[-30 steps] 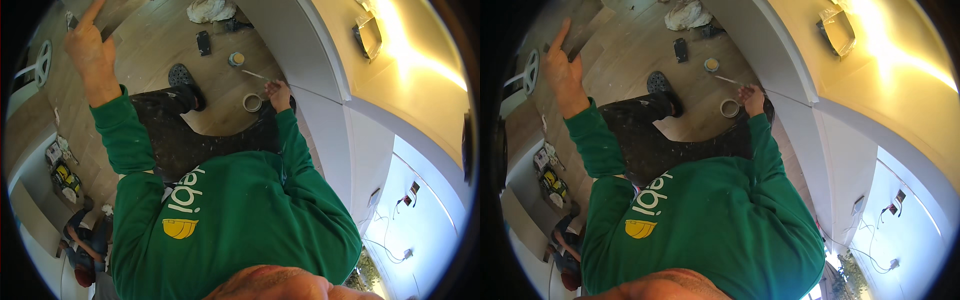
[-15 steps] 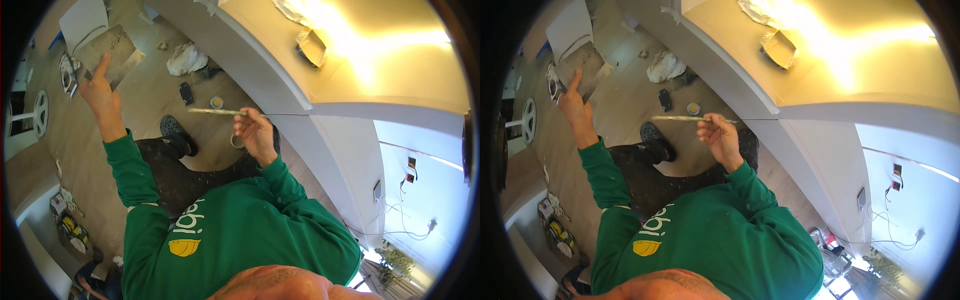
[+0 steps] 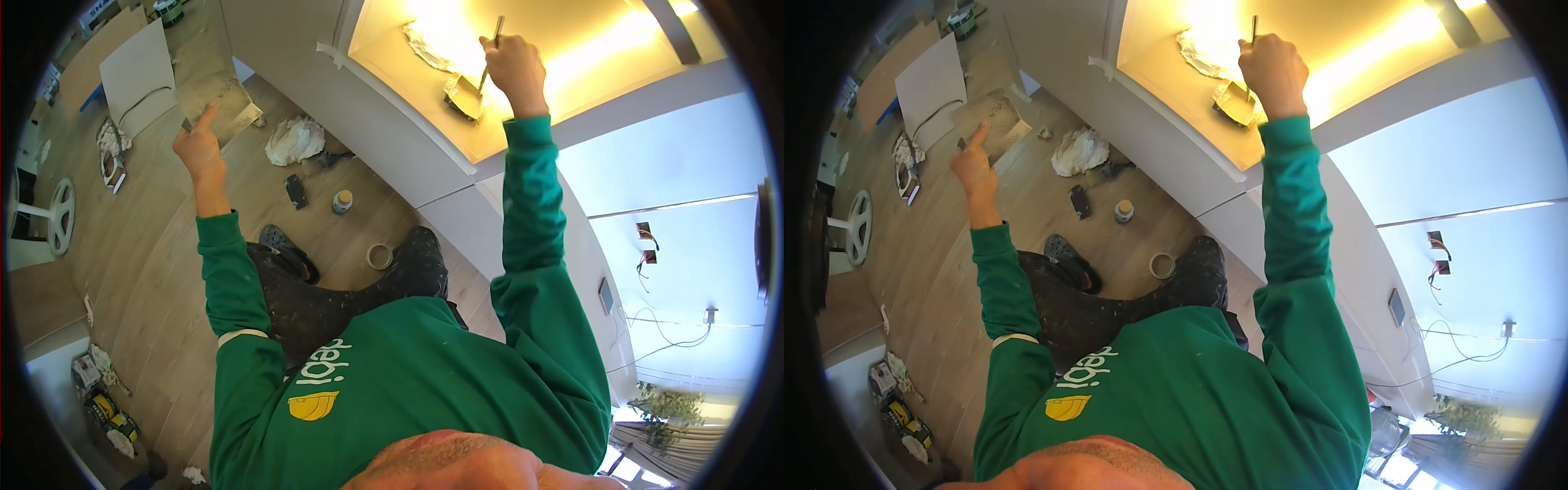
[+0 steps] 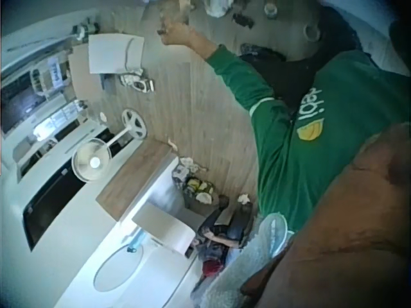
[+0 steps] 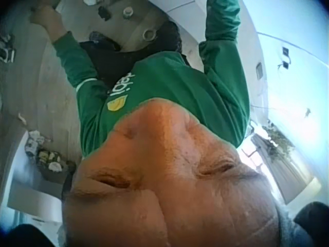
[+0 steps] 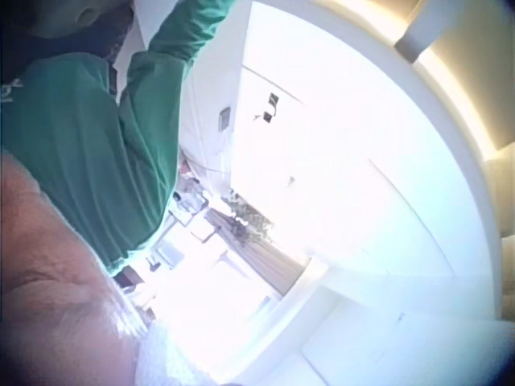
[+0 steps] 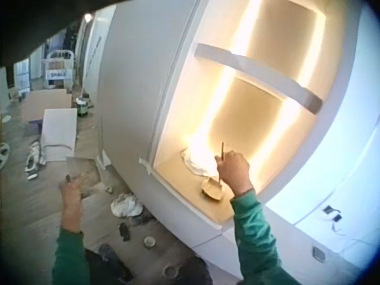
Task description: The person applies a liquid from a bottle to a cloth, wipes the surfaces of a built-in cabinet, uses a sanding block to smooth an edge, and then applies paint to the interior trim using a small brush.
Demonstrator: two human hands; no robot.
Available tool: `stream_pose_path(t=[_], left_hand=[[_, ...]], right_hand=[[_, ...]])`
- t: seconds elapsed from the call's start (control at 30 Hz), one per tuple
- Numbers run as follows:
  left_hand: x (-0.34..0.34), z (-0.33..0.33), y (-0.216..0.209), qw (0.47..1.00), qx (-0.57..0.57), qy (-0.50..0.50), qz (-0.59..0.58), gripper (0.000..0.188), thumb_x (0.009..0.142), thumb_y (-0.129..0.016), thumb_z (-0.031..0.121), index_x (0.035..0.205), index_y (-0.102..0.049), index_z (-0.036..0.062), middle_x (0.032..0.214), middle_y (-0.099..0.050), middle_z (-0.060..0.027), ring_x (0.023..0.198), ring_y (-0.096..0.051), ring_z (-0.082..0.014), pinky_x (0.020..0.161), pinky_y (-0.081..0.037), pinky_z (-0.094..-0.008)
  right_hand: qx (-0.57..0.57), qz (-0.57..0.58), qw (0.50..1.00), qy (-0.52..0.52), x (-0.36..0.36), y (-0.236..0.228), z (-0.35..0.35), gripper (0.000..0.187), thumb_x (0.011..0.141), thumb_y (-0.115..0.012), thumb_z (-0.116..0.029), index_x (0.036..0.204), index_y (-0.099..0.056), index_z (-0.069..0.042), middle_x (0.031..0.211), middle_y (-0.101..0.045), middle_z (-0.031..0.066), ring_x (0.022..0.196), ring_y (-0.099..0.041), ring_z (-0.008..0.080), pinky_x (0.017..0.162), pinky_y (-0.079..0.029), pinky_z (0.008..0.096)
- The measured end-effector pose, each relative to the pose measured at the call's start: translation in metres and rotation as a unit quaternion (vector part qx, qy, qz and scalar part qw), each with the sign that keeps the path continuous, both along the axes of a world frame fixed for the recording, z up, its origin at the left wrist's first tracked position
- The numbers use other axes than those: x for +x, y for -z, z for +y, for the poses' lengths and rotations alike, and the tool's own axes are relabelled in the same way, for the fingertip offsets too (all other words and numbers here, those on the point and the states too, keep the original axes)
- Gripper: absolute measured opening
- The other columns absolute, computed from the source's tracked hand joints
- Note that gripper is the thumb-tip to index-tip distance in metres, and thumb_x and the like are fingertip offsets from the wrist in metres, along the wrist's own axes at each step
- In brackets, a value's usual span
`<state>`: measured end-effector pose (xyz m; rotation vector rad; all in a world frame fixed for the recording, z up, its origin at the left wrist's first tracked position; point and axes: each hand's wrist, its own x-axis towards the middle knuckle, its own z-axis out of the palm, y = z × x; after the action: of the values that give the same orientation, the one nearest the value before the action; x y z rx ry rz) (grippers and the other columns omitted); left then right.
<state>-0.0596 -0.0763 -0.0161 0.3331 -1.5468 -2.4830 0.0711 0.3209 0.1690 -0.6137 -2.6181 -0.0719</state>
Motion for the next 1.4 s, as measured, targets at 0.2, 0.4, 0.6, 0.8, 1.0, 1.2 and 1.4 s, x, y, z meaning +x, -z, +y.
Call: stream_pose_path(t=[0.2, 0.4, 0.6, 0.8, 1.0, 1.2, 1.4], left_hand=[[0.012, 0.009, -0.015, 1.0, 0.01, 0.009, 0.021, 0.03, 0.08, -0.078, 0.007, 0.105, -0.07, -0.0073, 0.102, -0.07, -0.0077, 0.09, -0.064, -0.0154, 0.082, -0.048, -0.0298], [0.011, -0.006, -0.012, 0.999, 0.024, 0.0, 0.025, 0.032, 0.081, -0.079, 0.006, 0.108, -0.067, -0.0076, 0.102, -0.069, -0.0079, 0.088, -0.064, -0.0175, 0.082, -0.049, -0.0312], [0.018, -0.007, -0.017, 0.999, 0.014, -0.022, 0.023, 0.027, 0.078, -0.08, 0.007, 0.101, -0.071, -0.0041, 0.099, -0.07, -0.0058, 0.088, -0.061, -0.0143, 0.08, -0.046, -0.0293], [0.023, -0.006, -0.033, 0.999, 0.029, -0.017, 0.04, 0.025, 0.079, -0.08, 0.007, 0.099, -0.071, -0.0045, 0.098, -0.07, -0.0051, 0.087, -0.06, -0.0132, 0.079, -0.045, -0.0283], [0.039, -0.018, -0.041, 0.997, -0.01, -0.041, 0.064, 0.026, 0.08, -0.077, 0.005, 0.102, -0.07, -0.0066, 0.102, -0.07, -0.0067, 0.09, -0.061, -0.0143, 0.083, -0.046, -0.0288], [0.053, -0.017, -0.044, 0.972, -0.216, -0.065, 0.06, 0.031, 0.083, -0.075, 0.004, 0.11, -0.067, -0.0066, 0.114, -0.066, -0.0122, 0.102, -0.063, -0.0203, 0.091, -0.05, -0.0338], [0.054, -0.012, -0.04, 0.981, -0.097, -0.167, -0.022, 0.031, 0.085, -0.074, 0.005, 0.115, -0.066, -0.0013, 0.116, -0.066, -0.0124, 0.104, -0.064, -0.0219, 0.09, -0.053, -0.0354]], right_hand=[[-0.028, -0.187, 0.981, 0.039, -0.06, 0.035, 0.039, 0.035, 0.09, -0.066, -0.039, 0.08, -0.072, -0.006, 0.068, -0.07, 0.0052, 0.062, -0.067, 0.0179, 0.067, -0.055, 0.0352], [-0.004, -0.277, 0.961, 0.021, -0.102, 0.064, 0.04, 0.036, 0.083, -0.071, -0.041, 0.081, -0.073, -0.005, 0.07, -0.071, 0.0065, 0.065, -0.069, 0.0206, 0.068, -0.056, 0.0368], [-0.001, -0.337, 0.941, 0.005, -0.11, 0.076, 0.049, 0.037, 0.073, -0.069, -0.034, 0.102, -0.071, -0.011, 0.098, -0.073, 0.0112, 0.094, -0.069, 0.0293, 0.08, -0.054, 0.0399], [0.043, -0.229, 0.972, 0.012, -0.063, 0.027, -0.006, 0.039, 0.078, -0.075, -0.044, 0.079, -0.07, -0.006, 0.071, -0.069, 0.0101, 0.072, -0.068, 0.0303, 0.066, -0.053, 0.0406], [-0.242, -0.162, 0.904, -0.313, -0.029, 0.151, -0.165, 0.027, 0.085, -0.069, -0.036, 0.083, -0.075, -0.01, 0.074, -0.07, 0.0136, 0.071, -0.068, 0.0342, 0.069, -0.053, 0.0439], [-0.388, -0.217, 0.868, -0.223, -0.149, 0.459, -0.177, 0.038, 0.085, -0.071, -0.035, 0.093, -0.072, 0.002, 0.083, -0.071, 0.0212, 0.082, -0.069, 0.038, 0.079, -0.054, 0.0455], [-0.174, -0.24, 0.952, -0.073, -0.236, 0.566, -0.205, 0.059, 0.087, -0.07, -0.042, 0.129, -0.056, -0.002, 0.128, -0.057, 0.0249, 0.103, -0.064, 0.0452, 0.086, -0.053, 0.0505]])
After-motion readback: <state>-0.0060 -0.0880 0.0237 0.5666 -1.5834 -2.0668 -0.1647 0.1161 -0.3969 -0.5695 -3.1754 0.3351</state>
